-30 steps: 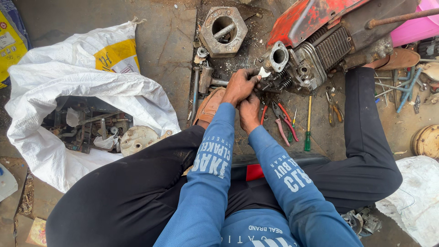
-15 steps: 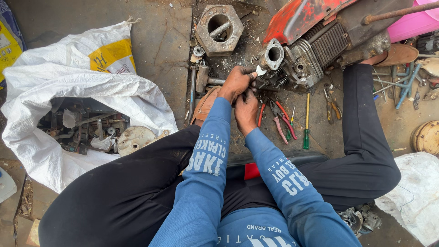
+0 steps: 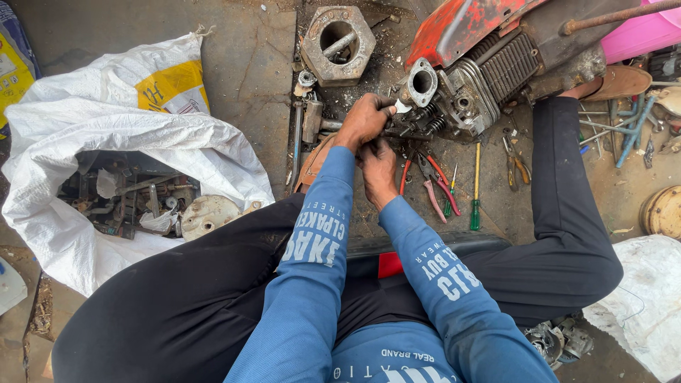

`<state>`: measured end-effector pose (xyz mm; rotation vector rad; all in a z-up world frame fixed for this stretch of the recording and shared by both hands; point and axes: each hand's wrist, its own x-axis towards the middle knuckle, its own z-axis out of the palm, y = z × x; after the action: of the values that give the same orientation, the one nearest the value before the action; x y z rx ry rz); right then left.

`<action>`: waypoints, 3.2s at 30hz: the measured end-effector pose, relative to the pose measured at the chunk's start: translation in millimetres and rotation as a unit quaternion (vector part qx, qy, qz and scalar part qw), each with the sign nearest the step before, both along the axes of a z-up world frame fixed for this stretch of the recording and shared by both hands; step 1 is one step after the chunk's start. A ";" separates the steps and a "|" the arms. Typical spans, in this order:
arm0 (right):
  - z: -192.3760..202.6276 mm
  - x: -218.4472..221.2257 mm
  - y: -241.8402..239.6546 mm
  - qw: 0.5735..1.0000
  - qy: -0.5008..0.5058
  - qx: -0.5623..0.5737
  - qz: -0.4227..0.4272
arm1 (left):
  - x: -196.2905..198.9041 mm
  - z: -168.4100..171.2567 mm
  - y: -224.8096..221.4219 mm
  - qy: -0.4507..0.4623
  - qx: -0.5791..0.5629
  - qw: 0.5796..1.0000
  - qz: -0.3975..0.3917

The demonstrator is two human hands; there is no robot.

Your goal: The person disassembles a small engine component, removing bolts with a wrench and pliers, and then reassembles the parts while seated on the floor.

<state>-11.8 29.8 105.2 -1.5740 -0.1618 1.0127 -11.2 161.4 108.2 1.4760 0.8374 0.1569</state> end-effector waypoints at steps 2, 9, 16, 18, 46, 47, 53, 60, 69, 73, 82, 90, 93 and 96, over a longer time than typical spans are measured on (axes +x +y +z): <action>-2.4 -0.3 0.9 1.000 -0.011 0.005 0.002 | -0.7 1.5 0.3 0.012 -0.006 1.000 0.002; 5.0 -8.1 0.9 0.997 -0.071 0.025 -0.008 | 5.6 0.2 5.8 0.047 0.001 0.998 -0.035; 32.3 -16.8 8.8 0.997 -0.016 0.047 -0.065 | 13.5 22.0 5.3 0.128 0.091 0.987 -0.038; 36.0 -17.9 9.1 0.996 -0.017 0.046 -0.070 | 14.8 21.7 4.1 0.143 0.106 0.983 -0.052; 30.0 -7.1 -24.7 0.908 0.371 0.159 -0.113 | 31.0 16.5 -10.0 0.137 -0.062 0.989 0.018; 24.1 -3.9 -28.1 0.894 0.403 0.160 -0.109 | 31.4 13.7 -9.4 0.139 -0.046 0.989 0.011; -6.6 7.5 -34.6 0.861 0.457 0.203 -0.095 | 30.7 33.2 -5.7 0.187 0.066 0.978 -0.060; -6.2 6.2 -15.5 0.900 0.372 0.214 -0.076 | 17.1 67.7 1.5 0.226 0.090 0.968 -0.062; -0.4 -8.6 15.8 0.963 0.166 0.148 -0.154 | -3.0 69.8 17.0 0.191 0.070 0.976 -0.081; -23.3 -11.2 20.3 0.976 0.103 0.122 -0.149 | -19.7 57.2 16.0 0.225 0.051 0.973 -0.030; -31.8 -8.7 32.7 0.988 0.016 0.056 -0.145 | -66.4 44.1 -26.6 0.222 0.119 0.948 0.196; -13.1 3.1 27.9 0.988 0.064 0.099 -0.104 | -56.4 44.3 -43.3 0.187 0.232 0.928 0.222; -9.6 8.5 19.2 0.973 0.145 0.140 -0.115 | -48.5 51.0 -42.7 0.226 0.278 0.920 0.162; -8.0 19.7 8.1 0.960 0.213 0.137 -0.120 | -36.5 60.8 -45.3 0.225 0.418 0.876 0.089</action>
<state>7.9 37.8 97.2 -1.0668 0.1777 1.0608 -47.6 116.1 169.0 2.2968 1.3895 0.3538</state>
